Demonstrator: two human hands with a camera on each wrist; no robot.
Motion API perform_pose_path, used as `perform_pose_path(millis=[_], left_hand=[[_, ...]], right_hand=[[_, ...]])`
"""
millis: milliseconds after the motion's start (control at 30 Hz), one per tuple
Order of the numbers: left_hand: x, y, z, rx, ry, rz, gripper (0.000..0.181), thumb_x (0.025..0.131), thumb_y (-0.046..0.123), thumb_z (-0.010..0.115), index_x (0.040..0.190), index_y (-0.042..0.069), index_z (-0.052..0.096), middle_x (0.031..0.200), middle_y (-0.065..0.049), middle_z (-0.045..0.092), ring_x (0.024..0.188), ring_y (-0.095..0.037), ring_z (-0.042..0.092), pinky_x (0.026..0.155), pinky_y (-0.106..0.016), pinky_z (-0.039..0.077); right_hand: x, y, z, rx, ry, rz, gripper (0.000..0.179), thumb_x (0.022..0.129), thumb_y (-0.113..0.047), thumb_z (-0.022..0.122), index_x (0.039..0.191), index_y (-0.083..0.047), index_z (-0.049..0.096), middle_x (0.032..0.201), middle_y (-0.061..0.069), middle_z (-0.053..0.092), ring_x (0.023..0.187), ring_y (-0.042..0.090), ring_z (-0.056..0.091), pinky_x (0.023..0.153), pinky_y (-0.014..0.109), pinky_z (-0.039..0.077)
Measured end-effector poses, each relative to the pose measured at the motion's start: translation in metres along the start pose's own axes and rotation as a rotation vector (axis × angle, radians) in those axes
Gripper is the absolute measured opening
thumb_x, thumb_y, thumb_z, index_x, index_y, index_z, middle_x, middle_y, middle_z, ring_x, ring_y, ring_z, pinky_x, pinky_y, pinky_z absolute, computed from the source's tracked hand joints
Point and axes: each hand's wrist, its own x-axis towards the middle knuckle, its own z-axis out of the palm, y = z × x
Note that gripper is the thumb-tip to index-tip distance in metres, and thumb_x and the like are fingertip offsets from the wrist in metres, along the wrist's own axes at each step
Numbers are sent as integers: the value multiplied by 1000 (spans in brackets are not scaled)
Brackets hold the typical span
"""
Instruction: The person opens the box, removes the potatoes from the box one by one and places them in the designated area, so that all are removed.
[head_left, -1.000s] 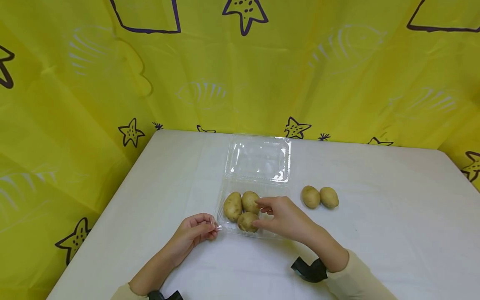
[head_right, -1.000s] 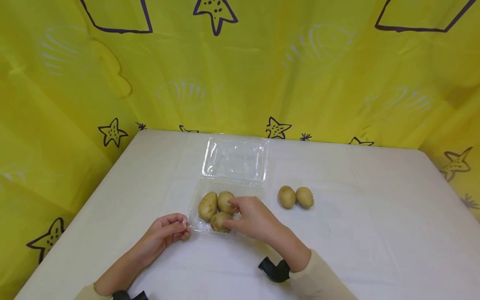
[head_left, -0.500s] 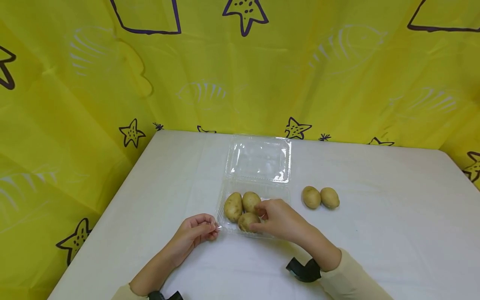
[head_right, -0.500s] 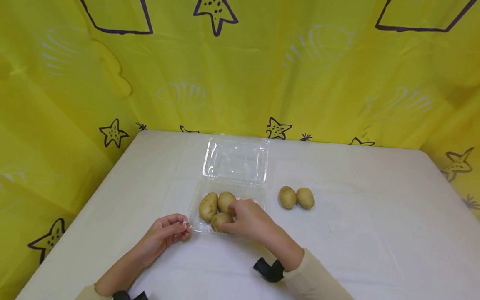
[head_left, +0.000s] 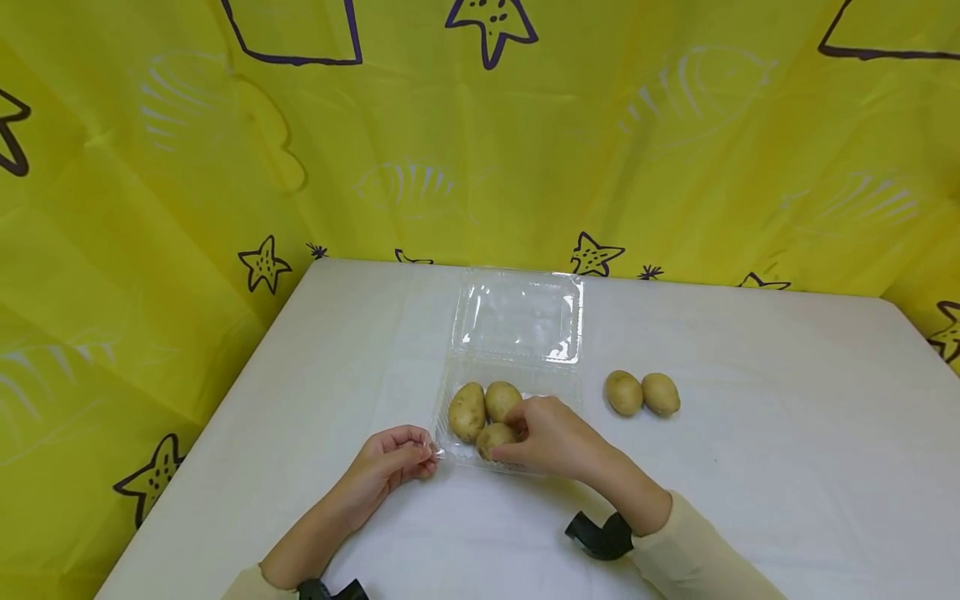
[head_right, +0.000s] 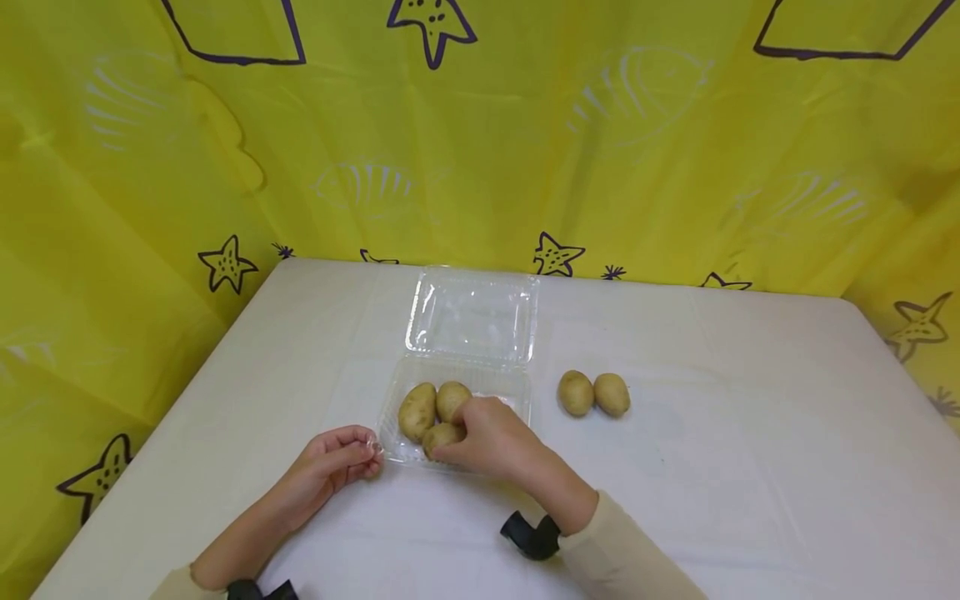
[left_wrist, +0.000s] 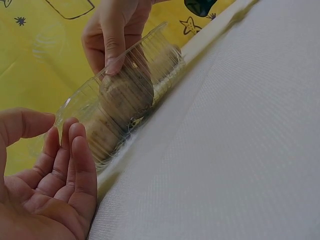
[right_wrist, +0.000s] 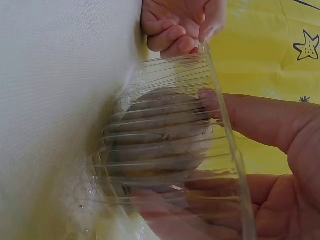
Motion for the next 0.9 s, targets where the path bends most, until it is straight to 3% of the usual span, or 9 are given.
perform_pose_path(millis=[367, 900], left_hand=[[0, 1, 0, -7, -1, -1, 4, 91, 6, 52, 91, 3, 55, 88, -6, 61, 82, -12, 59, 76, -24, 49], [0, 1, 1, -2, 17, -16, 4, 89, 6, 54, 90, 2, 55, 87, -7, 61, 82, -12, 59, 76, -24, 50]], right_hand=[[6, -3, 13, 1, 84, 73, 46, 67, -32, 80, 53, -15, 40, 49, -10, 26, 50, 6, 29, 44, 20, 21], [5, -2, 14, 35, 87, 86, 39, 68, -28, 80, 55, -14, 46, 49, -10, 30, 50, 6, 32, 43, 20, 24]])
